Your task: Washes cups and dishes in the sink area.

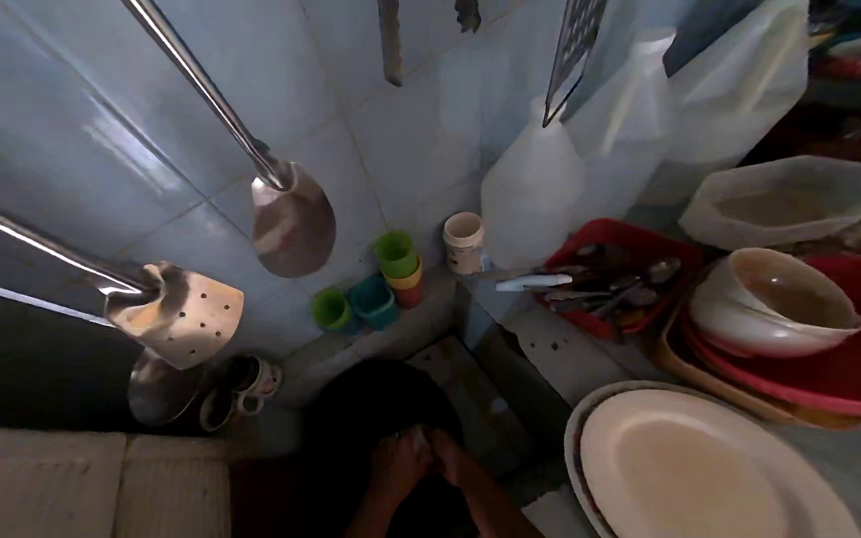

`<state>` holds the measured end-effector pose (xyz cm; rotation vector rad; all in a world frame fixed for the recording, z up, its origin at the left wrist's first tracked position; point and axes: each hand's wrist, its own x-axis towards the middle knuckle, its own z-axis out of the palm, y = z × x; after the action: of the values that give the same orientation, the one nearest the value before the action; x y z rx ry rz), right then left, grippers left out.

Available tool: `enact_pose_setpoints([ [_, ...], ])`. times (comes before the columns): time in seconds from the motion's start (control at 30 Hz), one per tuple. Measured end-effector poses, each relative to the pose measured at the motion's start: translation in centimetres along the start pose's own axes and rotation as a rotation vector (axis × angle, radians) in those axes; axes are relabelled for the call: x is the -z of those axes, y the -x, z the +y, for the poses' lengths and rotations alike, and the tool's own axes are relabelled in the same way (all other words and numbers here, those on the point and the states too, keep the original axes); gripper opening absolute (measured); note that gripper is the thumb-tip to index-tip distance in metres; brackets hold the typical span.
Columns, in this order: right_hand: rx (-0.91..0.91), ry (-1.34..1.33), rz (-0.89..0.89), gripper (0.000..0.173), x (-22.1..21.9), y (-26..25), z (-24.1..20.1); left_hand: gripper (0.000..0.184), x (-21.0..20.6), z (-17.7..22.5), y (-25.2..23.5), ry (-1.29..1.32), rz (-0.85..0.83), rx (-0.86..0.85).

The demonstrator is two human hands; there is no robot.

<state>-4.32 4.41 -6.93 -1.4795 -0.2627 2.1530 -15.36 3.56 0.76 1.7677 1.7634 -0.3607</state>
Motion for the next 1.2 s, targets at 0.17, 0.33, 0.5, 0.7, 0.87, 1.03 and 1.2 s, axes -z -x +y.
enact_pose_setpoints([
  [0.17,0.015,0.109,-0.034,0.053,-0.2,-0.2,0.3,0.079,3.5,-1.9,0.2,-0.243,-0.104,0.197],
  [0.33,0.106,-0.013,0.01,0.048,0.1,0.4,-0.2,0.058,7.6,-8.5,-0.3,-0.011,0.121,0.302],
  [0.5,0.096,-0.003,0.023,0.049,0.2,0.0,-0.1,0.037,12.6,-13.3,2.3,0.901,0.516,0.189],
  [0.7,0.089,-0.006,0.036,0.049,0.3,0.0,-0.2,0.056,11.4,-12.6,-0.4,1.047,0.977,0.218],
  [0.87,0.079,-0.046,0.034,0.047,0.3,0.0,-0.3,0.063,10.3,-11.6,-4.6,0.869,1.216,0.241],
  [1.03,0.077,-0.055,0.047,0.048,0.2,0.2,-0.4,0.065,8.9,-11.8,-6.9,0.786,1.283,0.23],
  [1.2,0.103,-0.01,0.029,0.051,0.2,0.2,-0.2,0.063,8.6,-12.4,-6.8,0.712,1.238,0.28],
])
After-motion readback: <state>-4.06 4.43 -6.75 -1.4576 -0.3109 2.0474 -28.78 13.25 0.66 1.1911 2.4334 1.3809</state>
